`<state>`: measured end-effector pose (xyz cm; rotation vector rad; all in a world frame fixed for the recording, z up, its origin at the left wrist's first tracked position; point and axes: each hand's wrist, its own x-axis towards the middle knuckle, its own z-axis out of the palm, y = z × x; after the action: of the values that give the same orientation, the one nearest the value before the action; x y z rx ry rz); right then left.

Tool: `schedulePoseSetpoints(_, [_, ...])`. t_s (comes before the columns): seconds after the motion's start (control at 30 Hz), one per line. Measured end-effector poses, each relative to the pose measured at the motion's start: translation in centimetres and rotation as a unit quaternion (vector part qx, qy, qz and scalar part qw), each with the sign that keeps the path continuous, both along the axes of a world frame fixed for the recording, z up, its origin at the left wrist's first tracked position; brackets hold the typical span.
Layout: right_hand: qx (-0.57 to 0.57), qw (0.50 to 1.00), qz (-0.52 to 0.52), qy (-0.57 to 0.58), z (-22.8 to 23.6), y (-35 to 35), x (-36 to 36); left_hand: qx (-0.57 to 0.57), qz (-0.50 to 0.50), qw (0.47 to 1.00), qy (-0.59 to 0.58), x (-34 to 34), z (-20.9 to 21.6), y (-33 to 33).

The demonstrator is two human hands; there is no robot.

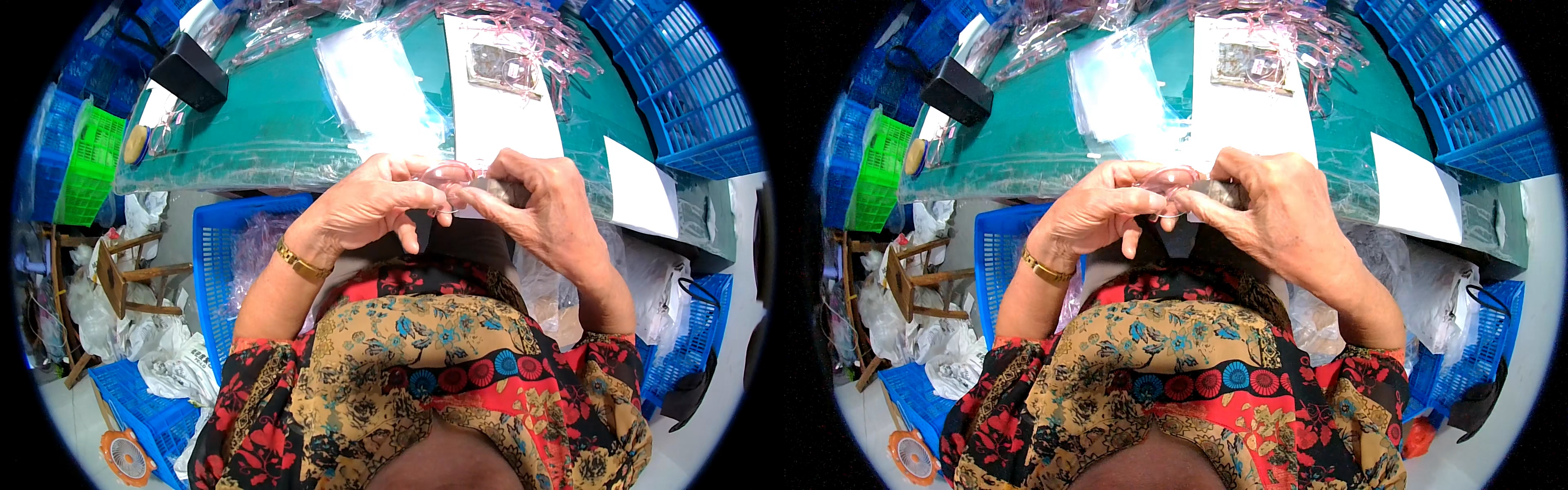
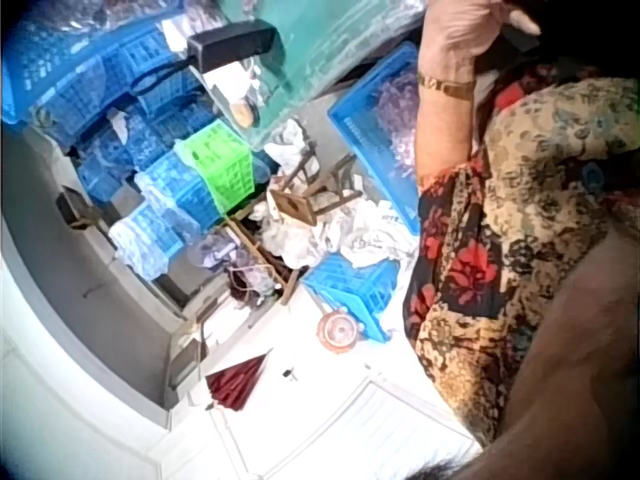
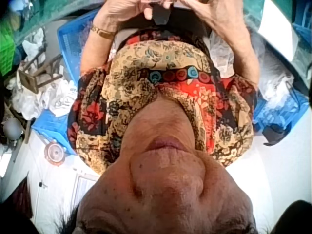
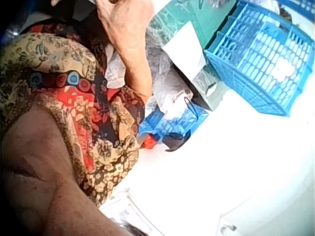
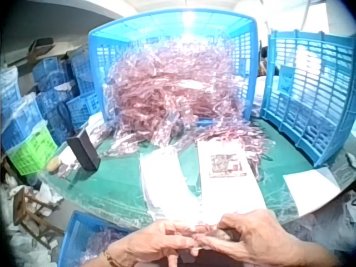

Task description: The person repeatedly picks up small pink plastic accessories and places them into clear plastic bags. They then set the filled bags aside on the table. The task is performed continuously by hand without tools.

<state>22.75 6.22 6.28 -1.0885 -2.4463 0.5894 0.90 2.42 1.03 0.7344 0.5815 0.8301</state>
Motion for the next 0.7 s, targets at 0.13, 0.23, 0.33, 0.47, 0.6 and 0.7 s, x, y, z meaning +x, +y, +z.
schedulePoseSetpoints(0.13, [-0.005,0.996,-0.063,0.069,0.8,0.8,0.6,-0.013,0.009,1.0,-0.006,-0.2,0.2,0.0])
schedulePoseSetpoints(0.23, [-0.027,0.988,-0.1,0.116,0.2,1.9,1.7,-0.045,0.018,0.999,-0.016,-0.4,0.3,0.0])
schedulePoseSetpoints(0.33, [-0.081,0.982,-0.102,0.136,-0.4,2.7,2.6,-0.058,0.038,0.997,-0.016,-0.5,1.0,-0.1])
schedulePoseSetpoints(0.47, [-0.244,0.946,-0.045,0.208,-1.3,2.9,2.5,-0.044,0.072,0.996,0.011,-0.8,1.7,-0.1])
schedulePoseSetpoints(0.6, [-0.359,0.886,0.024,0.291,-1.8,2.4,2.0,-0.034,0.091,0.994,0.053,-0.7,2.4,-0.2])
schedulePoseSetpoints(0.7, [-0.414,0.875,0.025,0.251,-0.4,2.1,1.6,-0.005,0.08,0.991,0.106,-0.6,2.5,-0.6])
